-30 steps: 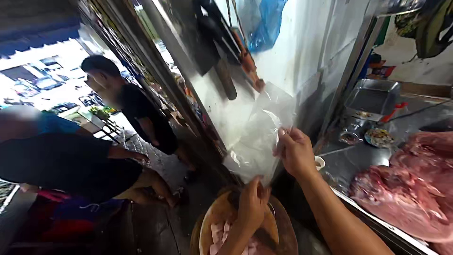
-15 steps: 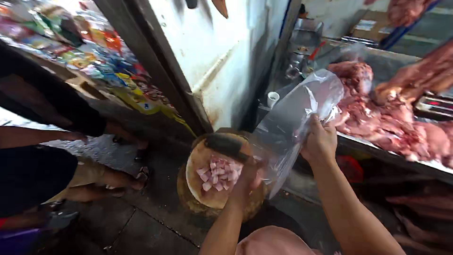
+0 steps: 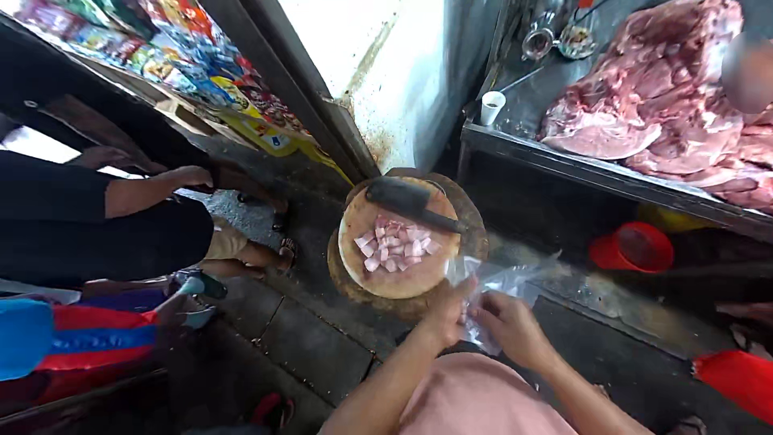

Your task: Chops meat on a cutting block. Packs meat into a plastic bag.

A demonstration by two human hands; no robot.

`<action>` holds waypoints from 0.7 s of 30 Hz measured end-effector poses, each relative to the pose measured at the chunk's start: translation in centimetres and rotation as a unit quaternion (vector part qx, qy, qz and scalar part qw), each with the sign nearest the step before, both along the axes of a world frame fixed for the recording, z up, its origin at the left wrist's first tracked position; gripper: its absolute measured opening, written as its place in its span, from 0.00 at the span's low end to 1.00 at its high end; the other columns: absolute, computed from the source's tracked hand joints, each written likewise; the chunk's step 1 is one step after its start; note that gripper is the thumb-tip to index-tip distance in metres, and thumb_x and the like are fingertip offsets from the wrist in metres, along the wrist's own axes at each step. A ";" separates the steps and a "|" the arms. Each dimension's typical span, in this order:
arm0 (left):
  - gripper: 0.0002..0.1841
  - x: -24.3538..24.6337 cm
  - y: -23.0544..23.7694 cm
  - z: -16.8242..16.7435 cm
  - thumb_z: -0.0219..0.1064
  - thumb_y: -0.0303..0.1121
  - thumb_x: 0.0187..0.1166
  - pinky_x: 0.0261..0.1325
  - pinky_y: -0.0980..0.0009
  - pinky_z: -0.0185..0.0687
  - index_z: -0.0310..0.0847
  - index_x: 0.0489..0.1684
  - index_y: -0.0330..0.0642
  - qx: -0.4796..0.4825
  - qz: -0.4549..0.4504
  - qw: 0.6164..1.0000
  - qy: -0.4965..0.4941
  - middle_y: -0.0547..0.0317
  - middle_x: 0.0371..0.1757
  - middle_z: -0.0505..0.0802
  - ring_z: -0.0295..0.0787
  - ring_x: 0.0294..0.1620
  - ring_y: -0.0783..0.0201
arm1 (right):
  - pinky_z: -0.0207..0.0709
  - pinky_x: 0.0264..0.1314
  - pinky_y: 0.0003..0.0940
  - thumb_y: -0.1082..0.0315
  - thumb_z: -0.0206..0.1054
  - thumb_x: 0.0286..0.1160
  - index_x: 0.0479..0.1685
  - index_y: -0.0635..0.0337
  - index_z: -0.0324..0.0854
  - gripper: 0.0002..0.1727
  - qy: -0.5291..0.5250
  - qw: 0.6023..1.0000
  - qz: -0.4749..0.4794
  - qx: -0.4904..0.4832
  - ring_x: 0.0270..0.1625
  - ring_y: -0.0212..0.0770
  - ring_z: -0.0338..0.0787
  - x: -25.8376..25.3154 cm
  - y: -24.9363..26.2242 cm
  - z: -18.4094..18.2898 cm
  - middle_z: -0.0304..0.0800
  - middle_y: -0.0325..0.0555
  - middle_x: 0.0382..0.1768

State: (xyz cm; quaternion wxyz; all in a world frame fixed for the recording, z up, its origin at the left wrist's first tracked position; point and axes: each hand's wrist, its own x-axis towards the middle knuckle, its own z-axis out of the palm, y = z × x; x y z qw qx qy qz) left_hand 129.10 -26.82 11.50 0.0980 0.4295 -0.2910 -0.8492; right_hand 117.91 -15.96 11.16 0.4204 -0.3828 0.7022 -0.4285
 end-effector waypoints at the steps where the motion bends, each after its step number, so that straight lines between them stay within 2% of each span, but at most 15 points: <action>1: 0.16 1.7 0.1 -0.9 0.67 0.41 0.85 0.41 0.67 0.91 0.75 0.62 0.43 0.014 -0.021 0.999 0.035 0.59 0.37 0.93 0.91 0.34 0.67 | 0.89 0.44 0.31 0.62 0.71 0.79 0.43 0.59 0.88 0.09 -0.091 0.995 -0.006 -0.031 0.36 0.30 0.91 0.0 0.5 -1.1 0.93 0.38 0.34; 2: 0.17 3.5 0.0 -2.1 0.71 0.38 0.80 0.42 0.66 0.91 0.77 0.62 0.41 -0.004 -0.048 0.997 0.052 0.57 0.40 0.95 0.92 0.36 0.66 | 0.89 0.47 0.34 0.69 0.68 0.81 0.45 0.62 0.86 0.06 -0.224 0.971 -0.045 -0.072 0.39 0.34 0.92 0.1 0.8 -1.8 0.93 0.41 0.36; 4: 0.16 6.6 -0.7 -4.6 0.76 0.35 0.75 0.30 0.67 0.87 0.84 0.56 0.36 -0.167 -0.130 0.974 -0.077 0.56 0.37 0.94 0.89 0.28 0.66 | 0.90 0.53 0.43 0.69 0.59 0.86 0.47 0.56 0.82 0.06 -0.469 0.860 -0.164 -0.116 0.43 0.40 0.93 -0.1 1.1 -2.4 0.93 0.45 0.39; 6: 0.11 8.2 -2.1 -7.8 0.74 0.31 0.72 0.31 0.58 0.85 0.84 0.40 0.31 -0.257 -0.128 0.925 -0.248 0.50 0.30 0.89 0.85 0.26 0.59 | 0.89 0.50 0.43 0.65 0.55 0.88 0.40 0.49 0.82 0.10 -0.553 0.795 -0.219 -0.120 0.37 0.38 0.91 -1.3 1.1 -2.3 0.90 0.40 0.31; 7: 0.06 8.1 -2.7 -9.2 0.66 0.26 0.76 0.29 0.61 0.84 0.78 0.39 0.31 -0.216 -0.061 0.936 -0.270 0.49 0.29 0.88 0.85 0.24 0.59 | 0.89 0.46 0.40 0.65 0.56 0.87 0.40 0.49 0.81 0.09 -0.546 0.805 -0.209 -0.103 0.33 0.35 0.89 -1.8 1.3 -2.3 0.86 0.38 0.28; 8: 0.07 7.2 -3.7 -9.3 0.57 0.27 0.85 0.33 0.60 0.88 0.77 0.48 0.30 -0.131 0.020 0.959 -0.249 0.47 0.35 0.90 0.88 0.29 0.58 | 0.87 0.43 0.37 0.66 0.61 0.82 0.44 0.50 0.80 0.03 -0.498 0.845 -0.178 -0.077 0.32 0.35 0.87 -2.3 1.3 -2.5 0.85 0.38 0.29; 10: 0.17 4.3 -6.0 -6.2 0.47 0.39 0.94 0.45 0.54 0.88 0.75 0.63 0.38 0.023 0.116 0.984 -0.134 0.48 0.44 0.90 0.89 0.41 0.54 | 0.89 0.46 0.39 0.69 0.71 0.71 0.58 0.61 0.76 0.18 -0.254 0.961 -0.112 0.006 0.40 0.38 0.90 -3.6 1.1 -2.5 0.88 0.46 0.41; 12: 0.16 2.0 -7.0 -1.6 0.43 0.36 0.93 0.46 0.59 0.89 0.75 0.55 0.35 -0.064 0.042 0.997 0.026 0.51 0.39 0.90 0.89 0.38 0.59 | 0.86 0.43 0.46 0.67 0.76 0.66 0.53 0.68 0.82 0.19 0.015 0.987 -0.159 0.032 0.38 0.43 0.89 -5.0 0.4 -1.5 0.89 0.50 0.38; 13: 0.14 1.3 -7.3 0.0 0.47 0.29 0.89 0.47 0.69 0.88 0.78 0.48 0.30 -0.212 -0.053 0.970 0.109 0.55 0.37 0.91 0.89 0.37 0.67 | 0.85 0.41 0.43 0.68 0.72 0.66 0.46 0.67 0.82 0.13 0.084 0.967 -0.240 -0.015 0.36 0.39 0.87 -5.6 0.1 -0.7 0.87 0.47 0.34; 14: 0.11 0.6 -8.0 1.0 0.58 0.28 0.83 0.55 0.72 0.85 0.84 0.39 0.30 -0.409 -0.169 0.882 0.163 0.58 0.36 0.91 0.88 0.39 0.71 | 0.86 0.44 0.37 0.69 0.67 0.70 0.42 0.64 0.82 0.08 0.112 0.934 -0.329 -0.083 0.37 0.32 0.88 -5.9 -0.4 0.3 0.87 0.40 0.33; 15: 0.14 -0.2 -9.0 1.3 0.64 0.38 0.82 0.64 0.64 0.79 0.89 0.34 0.37 -0.573 -0.275 0.751 0.180 0.58 0.37 0.93 0.89 0.44 0.67 | 0.87 0.50 0.34 0.71 0.61 0.78 0.44 0.62 0.81 0.06 0.109 0.894 -0.407 -0.152 0.41 0.28 0.88 -5.5 -1.0 1.4 0.88 0.35 0.35; 17: 0.16 -2.2 -12.0 -0.8 0.62 0.50 0.85 0.69 0.48 0.77 0.91 0.45 0.50 -0.721 -0.447 0.507 0.153 0.56 0.52 0.92 0.88 0.56 0.55 | 0.88 0.56 0.32 0.72 0.56 0.82 0.46 0.66 0.82 0.09 0.137 0.833 -0.488 -0.220 0.45 0.26 0.90 -2.5 -2.8 1.3 0.91 0.35 0.38; 18: 0.15 -2.9 -13.7 -3.0 0.62 0.48 0.85 0.69 0.43 0.78 0.89 0.52 0.51 -0.734 -0.514 0.425 0.129 0.52 0.62 0.90 0.87 0.63 0.49 | 0.88 0.56 0.31 0.72 0.60 0.78 0.45 0.68 0.84 0.09 0.175 0.839 -0.476 -0.199 0.45 0.26 0.92 -0.2 -3.8 -0.5 0.92 0.37 0.38; 19: 0.15 -3.5 -15.5 -5.3 0.62 0.44 0.86 0.73 0.40 0.76 0.88 0.59 0.50 -0.723 -0.570 0.377 0.104 0.49 0.71 0.87 0.83 0.71 0.44 | 0.90 0.57 0.33 0.70 0.66 0.74 0.46 0.72 0.86 0.12 0.206 0.862 -0.441 -0.141 0.46 0.30 0.94 2.1 -4.8 -3.2 0.95 0.44 0.40; 21: 0.15 -4.6 -19.4 -8.5 0.60 0.39 0.87 0.70 0.39 0.77 0.86 0.62 0.45 -0.702 -0.628 0.330 0.059 0.45 0.71 0.87 0.82 0.73 0.41 | 0.87 0.65 0.50 0.65 0.74 0.68 0.55 0.75 0.86 0.21 0.254 0.905 -0.341 0.017 0.56 0.48 0.94 5.0 -8.5 -8.7 0.94 0.59 0.50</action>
